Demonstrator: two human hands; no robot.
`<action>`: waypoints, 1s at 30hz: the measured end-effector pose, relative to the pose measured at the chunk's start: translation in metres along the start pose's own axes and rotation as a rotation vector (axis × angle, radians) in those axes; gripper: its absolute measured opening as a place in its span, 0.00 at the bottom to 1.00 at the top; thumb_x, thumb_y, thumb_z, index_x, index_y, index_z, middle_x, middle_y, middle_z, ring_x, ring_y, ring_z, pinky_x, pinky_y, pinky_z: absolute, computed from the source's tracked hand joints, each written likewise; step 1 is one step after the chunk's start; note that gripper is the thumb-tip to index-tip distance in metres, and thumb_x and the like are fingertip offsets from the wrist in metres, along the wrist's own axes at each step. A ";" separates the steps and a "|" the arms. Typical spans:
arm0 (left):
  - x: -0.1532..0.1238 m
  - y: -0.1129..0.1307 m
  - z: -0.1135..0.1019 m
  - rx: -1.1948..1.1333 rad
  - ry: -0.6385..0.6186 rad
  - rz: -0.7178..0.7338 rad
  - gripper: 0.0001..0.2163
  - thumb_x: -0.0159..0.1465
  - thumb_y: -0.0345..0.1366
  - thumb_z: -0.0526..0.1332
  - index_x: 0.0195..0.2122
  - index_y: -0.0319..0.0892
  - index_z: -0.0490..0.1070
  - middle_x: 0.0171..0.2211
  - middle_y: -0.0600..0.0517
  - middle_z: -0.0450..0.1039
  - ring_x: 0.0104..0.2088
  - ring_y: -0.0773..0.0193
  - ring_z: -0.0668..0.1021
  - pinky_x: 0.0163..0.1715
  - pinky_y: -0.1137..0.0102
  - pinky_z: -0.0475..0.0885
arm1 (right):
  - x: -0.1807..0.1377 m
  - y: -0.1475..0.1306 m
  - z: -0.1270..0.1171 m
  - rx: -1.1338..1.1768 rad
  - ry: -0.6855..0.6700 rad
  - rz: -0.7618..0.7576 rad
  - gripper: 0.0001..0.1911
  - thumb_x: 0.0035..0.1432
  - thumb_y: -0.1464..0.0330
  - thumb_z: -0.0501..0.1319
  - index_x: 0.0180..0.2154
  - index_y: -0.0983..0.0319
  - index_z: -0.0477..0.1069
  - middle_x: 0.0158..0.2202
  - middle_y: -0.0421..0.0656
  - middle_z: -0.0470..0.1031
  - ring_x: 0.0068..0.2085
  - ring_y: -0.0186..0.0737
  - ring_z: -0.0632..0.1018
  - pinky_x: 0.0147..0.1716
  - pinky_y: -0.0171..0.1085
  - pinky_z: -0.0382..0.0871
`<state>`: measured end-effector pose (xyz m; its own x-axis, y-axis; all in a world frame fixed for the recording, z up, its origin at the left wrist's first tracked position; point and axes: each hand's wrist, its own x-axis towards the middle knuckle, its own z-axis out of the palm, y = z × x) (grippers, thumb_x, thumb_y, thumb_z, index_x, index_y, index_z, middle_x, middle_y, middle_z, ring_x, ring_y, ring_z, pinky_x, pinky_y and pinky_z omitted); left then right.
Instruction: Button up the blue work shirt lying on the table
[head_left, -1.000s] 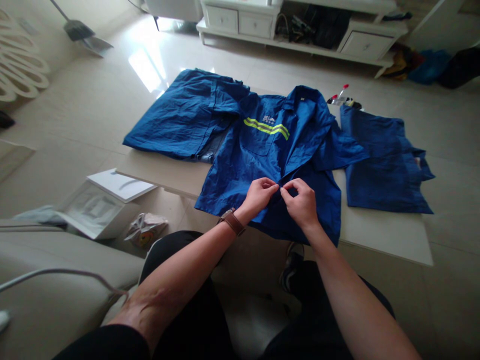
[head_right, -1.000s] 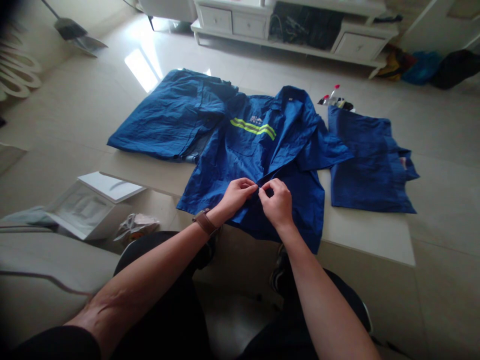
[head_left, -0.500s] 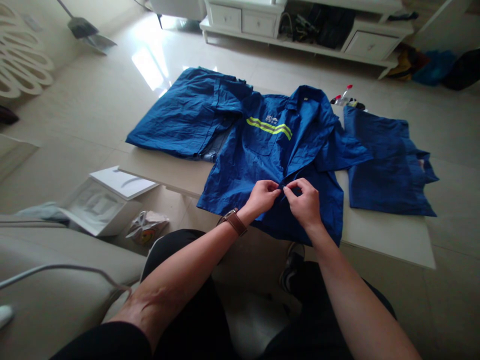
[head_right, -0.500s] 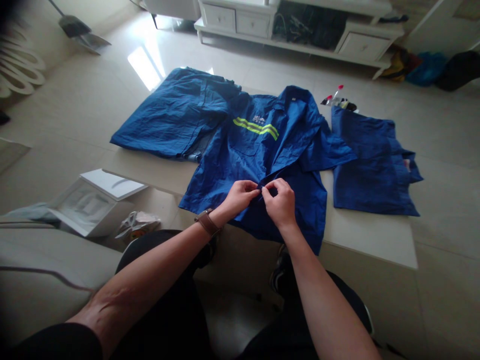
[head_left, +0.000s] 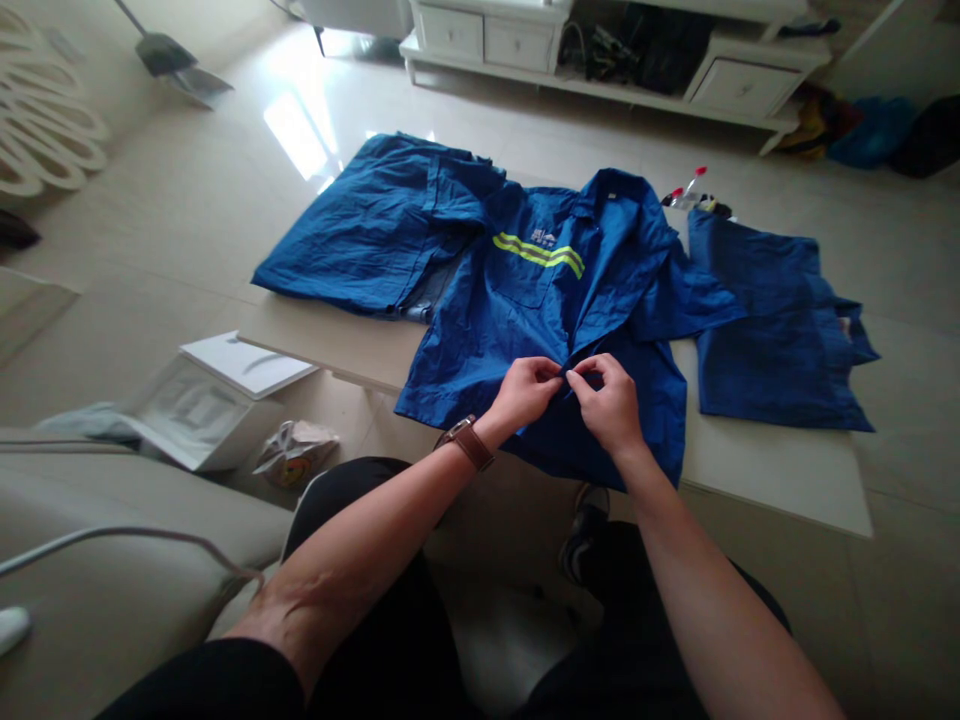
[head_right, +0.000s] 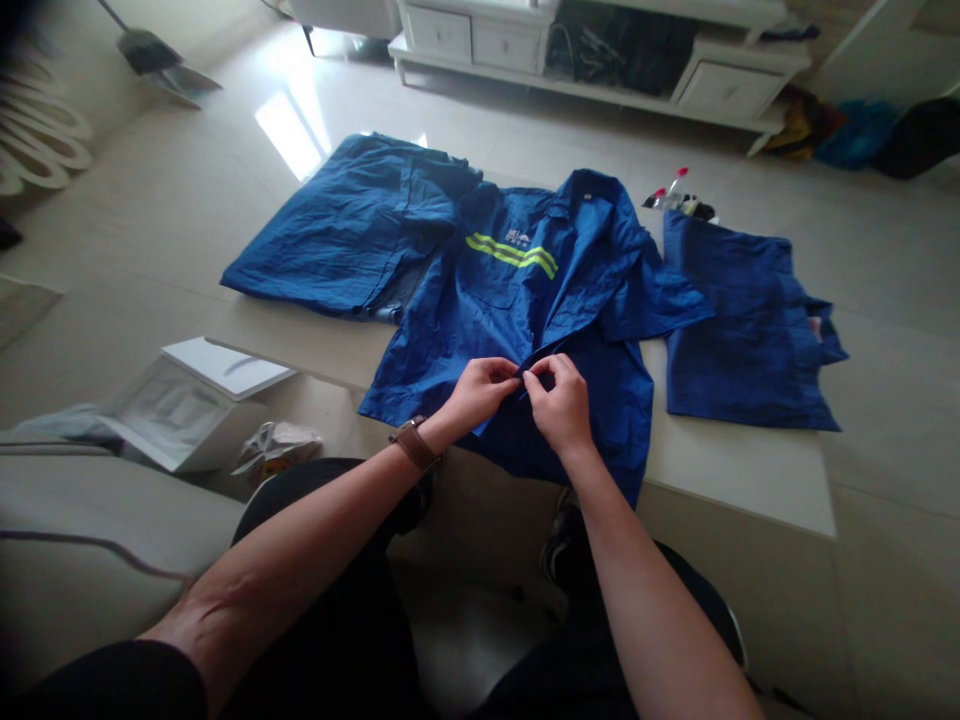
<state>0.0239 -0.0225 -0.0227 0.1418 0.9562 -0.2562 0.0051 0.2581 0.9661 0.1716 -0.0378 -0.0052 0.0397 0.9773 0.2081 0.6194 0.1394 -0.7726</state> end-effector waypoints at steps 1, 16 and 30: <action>0.000 0.000 0.000 0.003 0.002 -0.009 0.02 0.59 0.27 0.66 0.33 0.34 0.79 0.26 0.53 0.77 0.26 0.71 0.74 0.30 0.75 0.67 | 0.000 0.000 0.001 0.015 0.008 0.016 0.07 0.59 0.63 0.62 0.30 0.58 0.70 0.33 0.44 0.75 0.38 0.45 0.76 0.43 0.44 0.70; -0.007 0.016 -0.020 0.448 -0.154 -0.057 0.03 0.54 0.26 0.67 0.24 0.39 0.76 0.20 0.53 0.73 0.24 0.66 0.73 0.25 0.72 0.62 | 0.000 0.019 0.014 0.138 -0.157 0.297 0.12 0.48 0.57 0.66 0.27 0.59 0.73 0.26 0.41 0.76 0.30 0.42 0.74 0.34 0.41 0.67; -0.006 0.010 -0.024 0.450 -0.364 -0.180 0.08 0.49 0.27 0.69 0.16 0.40 0.73 0.15 0.52 0.72 0.18 0.67 0.71 0.19 0.74 0.60 | 0.001 0.035 0.011 -0.127 -0.050 0.060 0.07 0.49 0.67 0.62 0.34 0.57 0.68 0.37 0.45 0.75 0.37 0.45 0.75 0.41 0.44 0.72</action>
<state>-0.0009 -0.0223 -0.0117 0.4294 0.7734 -0.4663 0.4671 0.2517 0.8476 0.1844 -0.0299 -0.0388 0.0427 0.9904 0.1311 0.7111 0.0620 -0.7003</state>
